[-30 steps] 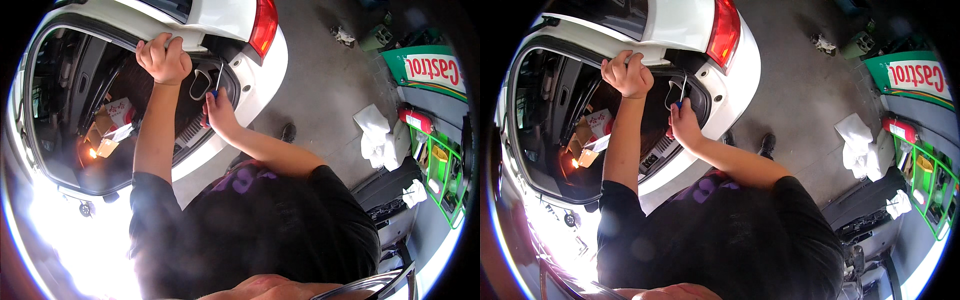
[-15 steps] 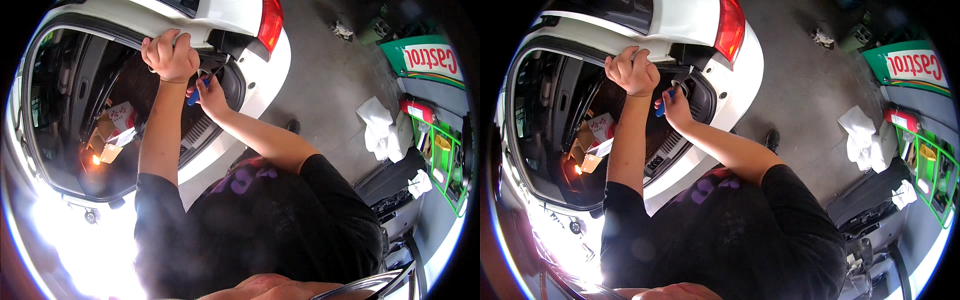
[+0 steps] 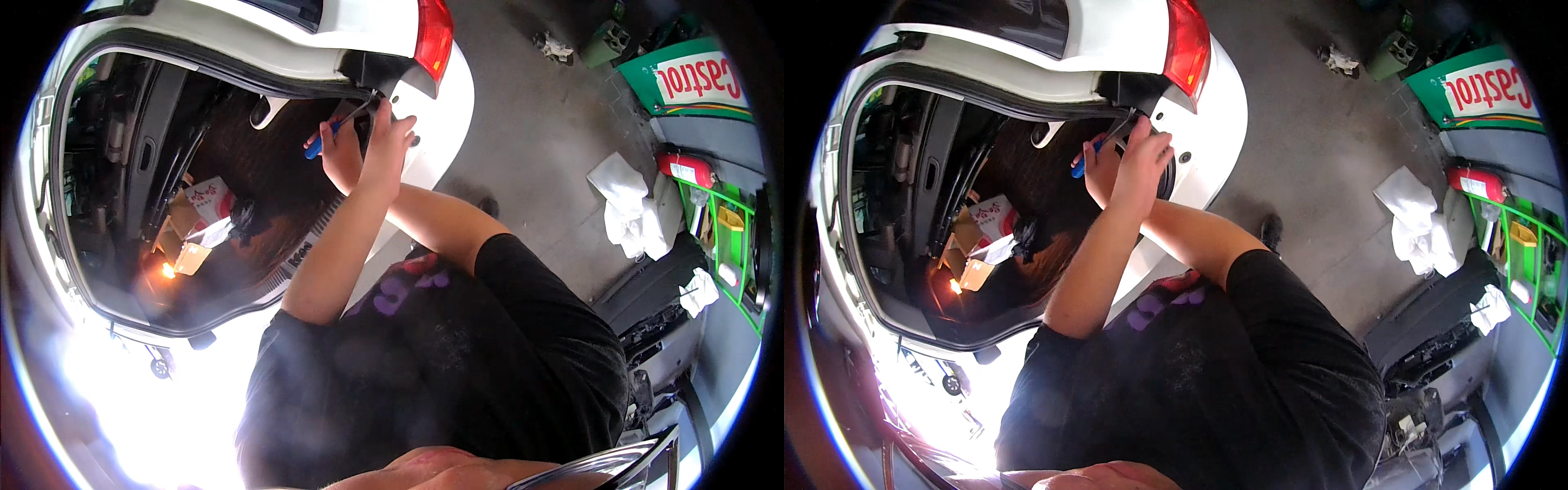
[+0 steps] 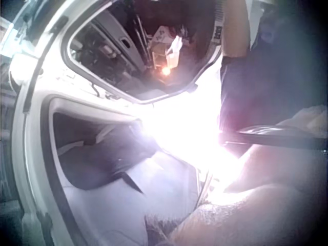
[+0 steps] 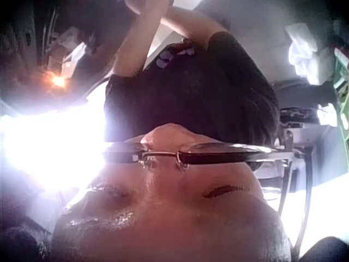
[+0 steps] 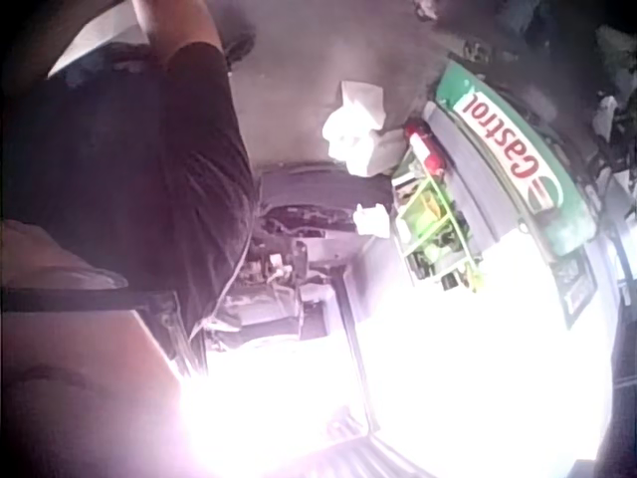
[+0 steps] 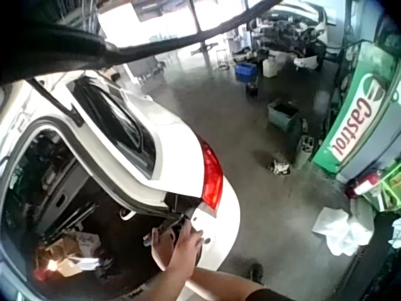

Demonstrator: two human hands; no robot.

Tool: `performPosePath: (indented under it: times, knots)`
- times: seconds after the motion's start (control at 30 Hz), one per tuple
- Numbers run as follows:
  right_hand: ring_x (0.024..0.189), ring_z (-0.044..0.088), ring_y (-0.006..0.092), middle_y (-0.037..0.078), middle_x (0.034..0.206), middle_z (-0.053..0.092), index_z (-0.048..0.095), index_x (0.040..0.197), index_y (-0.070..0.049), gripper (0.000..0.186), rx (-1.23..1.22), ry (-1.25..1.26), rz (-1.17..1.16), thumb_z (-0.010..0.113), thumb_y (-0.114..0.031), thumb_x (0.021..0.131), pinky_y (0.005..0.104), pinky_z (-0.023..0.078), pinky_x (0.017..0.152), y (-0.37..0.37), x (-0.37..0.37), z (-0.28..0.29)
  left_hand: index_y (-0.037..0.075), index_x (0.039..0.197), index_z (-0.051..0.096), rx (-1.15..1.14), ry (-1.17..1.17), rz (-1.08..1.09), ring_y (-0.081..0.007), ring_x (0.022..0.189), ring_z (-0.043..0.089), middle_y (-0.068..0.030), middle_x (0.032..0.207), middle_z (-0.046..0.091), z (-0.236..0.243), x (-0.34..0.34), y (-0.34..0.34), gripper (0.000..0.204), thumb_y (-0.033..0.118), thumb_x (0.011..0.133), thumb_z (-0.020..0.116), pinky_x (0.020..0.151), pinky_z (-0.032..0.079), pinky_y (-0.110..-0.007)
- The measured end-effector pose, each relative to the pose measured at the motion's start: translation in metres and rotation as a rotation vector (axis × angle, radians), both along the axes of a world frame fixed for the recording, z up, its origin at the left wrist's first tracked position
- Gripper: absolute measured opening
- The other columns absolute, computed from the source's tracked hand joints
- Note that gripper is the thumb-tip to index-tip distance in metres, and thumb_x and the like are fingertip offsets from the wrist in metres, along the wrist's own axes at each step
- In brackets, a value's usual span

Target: The person pries the car trim around the taillight using a pry tool, pushes and loosens the rear taillight assembly by hand, and opens a toolkit on the floor.

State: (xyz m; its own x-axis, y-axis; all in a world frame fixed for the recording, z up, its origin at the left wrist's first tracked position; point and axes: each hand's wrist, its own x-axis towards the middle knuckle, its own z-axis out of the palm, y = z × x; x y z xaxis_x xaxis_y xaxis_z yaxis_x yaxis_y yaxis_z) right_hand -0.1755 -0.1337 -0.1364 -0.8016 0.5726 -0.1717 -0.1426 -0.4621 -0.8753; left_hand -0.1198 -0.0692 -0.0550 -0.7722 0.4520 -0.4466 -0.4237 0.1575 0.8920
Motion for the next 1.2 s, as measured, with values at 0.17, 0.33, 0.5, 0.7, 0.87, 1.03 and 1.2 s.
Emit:
performPosePath:
  times: [0.17,0.33,0.5,0.7,0.87,1.03,1.2]
  knots:
    - [0.071,0.073,0.0250,0.014,0.079,0.066,0.042,0.114,-0.001,0.014,0.000,-0.024,-0.012,0.053,-0.008,0.111,0.0364,0.059,0.066,-0.003,-0.003,0.000,0.006,0.171,0.009,0.232,-0.218,0.277,-0.0338,0.153,0.040,-0.0193,0.167,0.033,0.014,0.003,0.027,0.082,0.024,0.105,0.054,0.126,0.034,-0.051]
    - [0.074,0.074,0.0261,0.014,0.076,0.069,0.042,0.113,-0.001,0.016,0.057,-0.007,-0.008,0.055,-0.010,0.111,0.0371,0.058,0.068,0.008,0.004,0.014,0.007,0.173,0.006,0.146,-0.082,0.368,-0.0301,0.161,0.025,-0.0190,0.172,0.028,0.001,0.015,0.055,0.093,0.029,0.100,0.060,0.129,0.021,-0.046]
    - [0.075,0.074,0.0259,0.013,0.081,0.069,0.041,0.115,-0.002,0.017,0.032,0.026,0.009,0.055,-0.011,0.111,0.0382,0.056,0.070,0.008,0.001,0.003,0.001,0.172,0.010,-0.095,-0.002,0.348,-0.0240,0.164,0.018,-0.0142,0.179,0.019,0.022,0.018,0.070,0.094,0.025,0.097,0.061,0.130,0.012,-0.034]
    - [0.075,0.073,0.0247,0.013,0.081,0.068,0.041,0.115,-0.002,0.017,0.055,-0.005,0.032,0.054,-0.013,0.112,0.0365,0.056,0.070,0.003,-0.002,-0.003,0.003,0.172,0.014,-0.069,0.081,0.380,-0.0239,0.163,0.020,-0.0140,0.178,0.021,0.003,0.022,0.070,0.090,0.020,0.096,0.060,0.130,0.017,-0.035]
    - [0.076,0.073,0.0240,0.013,0.081,0.069,0.041,0.116,-0.002,0.018,0.040,0.003,0.082,0.054,-0.014,0.113,0.0362,0.057,0.071,0.001,-0.002,-0.008,0.007,0.172,0.017,-0.153,0.020,0.350,-0.0235,0.153,0.038,-0.0116,0.173,0.031,-0.014,0.004,0.063,0.086,0.014,0.097,0.057,0.123,0.031,-0.038]
    - [0.077,0.074,0.0243,0.014,0.082,0.069,0.041,0.117,-0.001,0.019,0.058,-0.037,-0.002,0.054,-0.014,0.113,0.0362,0.057,0.071,0.005,-0.005,-0.003,0.004,0.172,0.014,-0.154,0.111,0.276,-0.0276,0.155,0.032,-0.0144,0.174,0.025,-0.005,0.016,0.060,0.084,0.012,0.099,0.054,0.126,0.025,-0.038]
    - [0.078,0.075,0.0257,0.014,0.084,0.071,0.041,0.117,-0.001,0.020,0.053,-0.001,0.025,0.055,-0.015,0.112,0.0367,0.057,0.073,0.005,-0.003,0.001,0.004,0.173,0.005,0.022,0.104,0.418,-0.0302,0.164,0.019,-0.0154,0.179,0.014,-0.004,0.026,0.072,0.087,0.012,0.101,0.053,0.130,0.020,-0.037]
